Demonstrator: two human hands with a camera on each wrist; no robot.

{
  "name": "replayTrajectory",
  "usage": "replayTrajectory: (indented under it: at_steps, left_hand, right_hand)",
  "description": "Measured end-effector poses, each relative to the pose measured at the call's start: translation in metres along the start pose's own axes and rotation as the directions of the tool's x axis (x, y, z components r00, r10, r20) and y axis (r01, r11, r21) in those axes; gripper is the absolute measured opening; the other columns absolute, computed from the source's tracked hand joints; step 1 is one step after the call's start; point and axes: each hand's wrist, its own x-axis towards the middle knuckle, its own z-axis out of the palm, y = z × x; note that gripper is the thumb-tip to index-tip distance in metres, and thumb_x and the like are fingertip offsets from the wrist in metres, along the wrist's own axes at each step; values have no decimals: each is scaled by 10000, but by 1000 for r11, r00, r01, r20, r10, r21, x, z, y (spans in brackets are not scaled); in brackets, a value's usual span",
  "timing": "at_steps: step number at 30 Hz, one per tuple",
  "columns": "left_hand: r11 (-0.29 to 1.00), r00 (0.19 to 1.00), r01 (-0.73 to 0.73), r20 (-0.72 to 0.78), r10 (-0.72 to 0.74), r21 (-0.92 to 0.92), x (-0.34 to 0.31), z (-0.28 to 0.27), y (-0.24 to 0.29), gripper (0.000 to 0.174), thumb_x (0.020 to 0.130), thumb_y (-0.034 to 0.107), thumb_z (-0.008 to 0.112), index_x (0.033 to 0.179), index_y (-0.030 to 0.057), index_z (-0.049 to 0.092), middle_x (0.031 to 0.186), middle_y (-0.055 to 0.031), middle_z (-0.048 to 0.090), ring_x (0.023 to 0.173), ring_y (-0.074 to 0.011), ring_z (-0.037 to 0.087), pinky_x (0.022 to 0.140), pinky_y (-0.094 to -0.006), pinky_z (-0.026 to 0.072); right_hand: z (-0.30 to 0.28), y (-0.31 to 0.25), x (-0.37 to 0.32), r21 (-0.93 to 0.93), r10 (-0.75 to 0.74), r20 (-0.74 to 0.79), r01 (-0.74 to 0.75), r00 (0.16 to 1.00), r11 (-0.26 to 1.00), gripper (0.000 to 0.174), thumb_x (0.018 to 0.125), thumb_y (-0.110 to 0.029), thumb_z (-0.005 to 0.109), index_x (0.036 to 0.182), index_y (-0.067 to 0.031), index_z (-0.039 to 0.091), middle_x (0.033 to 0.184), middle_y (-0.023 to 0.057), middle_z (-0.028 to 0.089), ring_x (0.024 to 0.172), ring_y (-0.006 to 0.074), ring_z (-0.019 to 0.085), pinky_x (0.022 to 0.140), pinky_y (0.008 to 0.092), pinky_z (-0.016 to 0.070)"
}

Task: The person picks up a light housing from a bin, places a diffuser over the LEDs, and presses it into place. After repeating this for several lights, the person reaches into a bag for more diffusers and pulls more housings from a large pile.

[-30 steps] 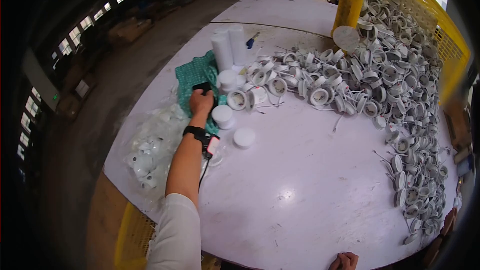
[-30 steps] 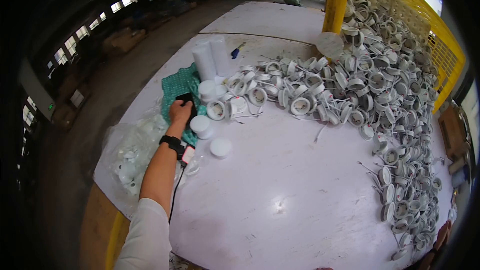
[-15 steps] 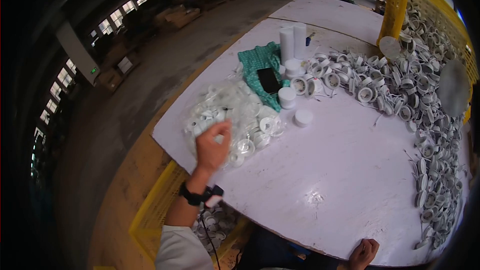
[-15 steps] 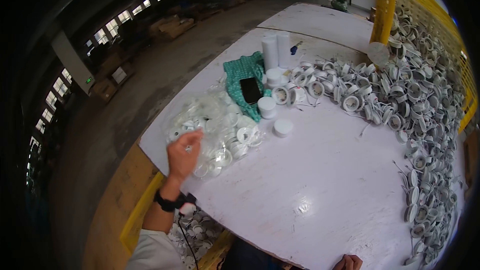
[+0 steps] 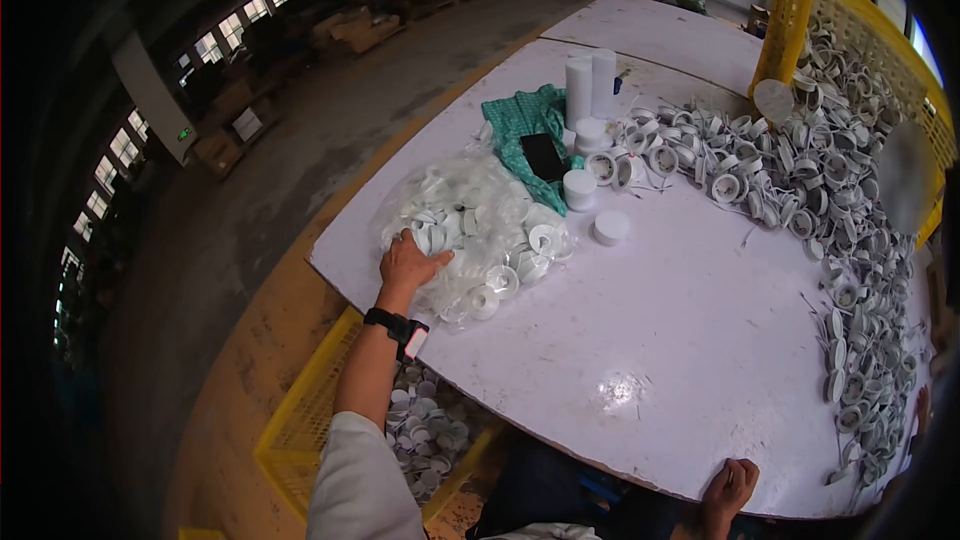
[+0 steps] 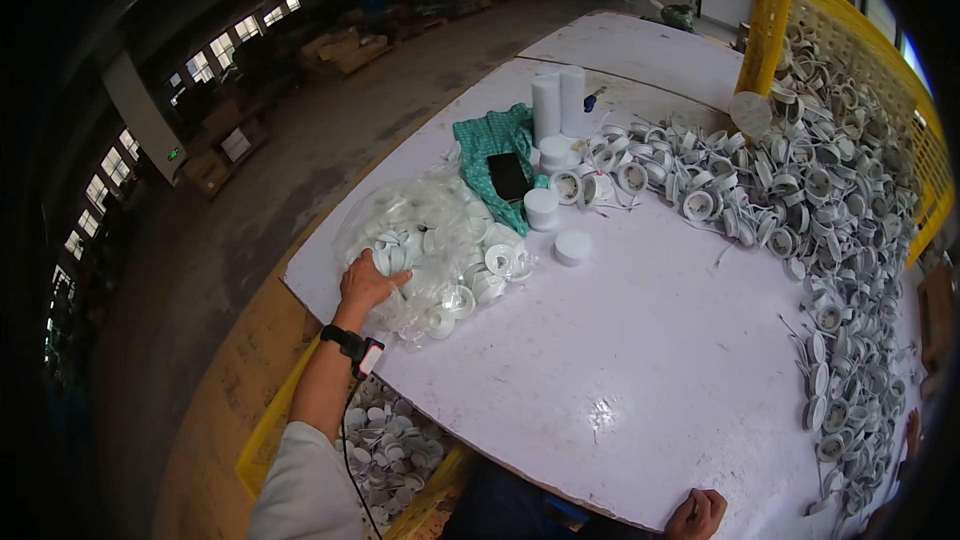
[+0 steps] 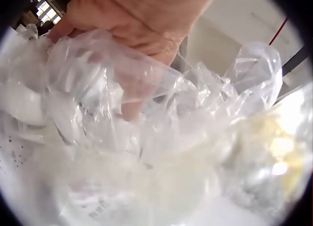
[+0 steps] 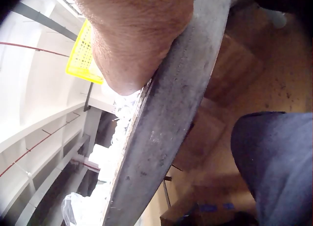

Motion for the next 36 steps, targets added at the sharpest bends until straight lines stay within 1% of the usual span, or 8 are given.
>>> replayTrajectory:
  at_steps: [6, 11, 15, 21, 24, 31, 34, 36]
  left_hand:
    - [999, 999, -34, -35, 34, 3, 1, 2, 10, 750, 673, 477, 720, 1169, -34, 486, 1160, -256, 526, 1040, -374, 557, 880, -410, 471]
    - [986, 964, -164, -206, 167, 35, 12, 21, 11, 556, 703, 348, 720, 1063, -41, 552, 1125, -253, 535, 1015, -381, 560, 863, -414, 478]
    - [976, 932, -215, -294, 212, 21, 12, 24, 20, 539, 687, 321, 735, 1042, -44, 558, 1127, -252, 532, 998, -385, 565, 853, -416, 480]
    - [990, 971, -109, -222, 88, -87, 26, 30, 20, 466, 672, 271, 728, 993, -32, 578, 1107, -225, 569, 966, -379, 583, 828, -423, 486]
    - [982, 975, -68, -221, 29, -174, 32, 29, 14, 397, 627, 184, 684, 963, -15, 610, 980, -201, 632, 937, -362, 603, 831, -396, 483]
    - [947, 989, -36, -149, -13, -318, 32, 20, -7, 529, 577, 180, 735, 1068, 29, 613, 999, -175, 651, 945, -297, 625, 847, -348, 485]
    - [915, 978, -69, -208, -17, -398, 34, 21, -20, 534, 577, 145, 732, 1082, 24, 606, 1017, -157, 651, 953, -273, 624, 854, -331, 479]
    - [830, 930, -133, -357, -83, -541, 44, 30, -34, 547, 561, 166, 731, 1080, 45, 609, 1006, -176, 646, 946, -281, 626, 852, -328, 482]
  right_hand:
    - [0, 0, 0, 9, 18, 1, -18, 1000, 1000, 123, 758, 84, 524, 855, 22, 567, 877, 169, 495, 788, 302, 513, 672, 352, 431]
    - [-2, -6, 4, 23, -35, -37, 36, 999, 999, 143, 751, 96, 525, 867, 20, 562, 867, 171, 493, 784, 300, 517, 661, 352, 434]
    - [-5, -9, 4, 10, -36, -27, 36, 999, 999, 147, 751, 97, 530, 873, 19, 559, 869, 173, 494, 777, 304, 520, 656, 355, 439]
    - [-5, -9, 4, 25, -4, -19, 4, 1000, 1000, 160, 749, 106, 530, 883, 19, 552, 871, 177, 496, 774, 312, 521, 658, 359, 443]
    - [-7, -13, 7, 17, -25, -22, 25, 999, 1000, 159, 750, 106, 532, 883, 20, 550, 870, 178, 496, 774, 314, 521, 661, 361, 444]
    - [-8, -14, 7, -23, -25, 5, 25, 1000, 999, 159, 751, 104, 538, 887, 22, 543, 856, 183, 493, 771, 321, 517, 669, 369, 445]
    - [-7, -15, 9, -24, -78, -25, 78, 997, 997, 169, 749, 101, 540, 898, 22, 546, 853, 180, 494, 770, 323, 516, 673, 369, 444]
    - [-5, -15, 9, -16, -75, -35, 74, 997, 997, 167, 748, 100, 539, 895, 20, 547, 853, 179, 496, 772, 322, 517, 674, 368, 444]
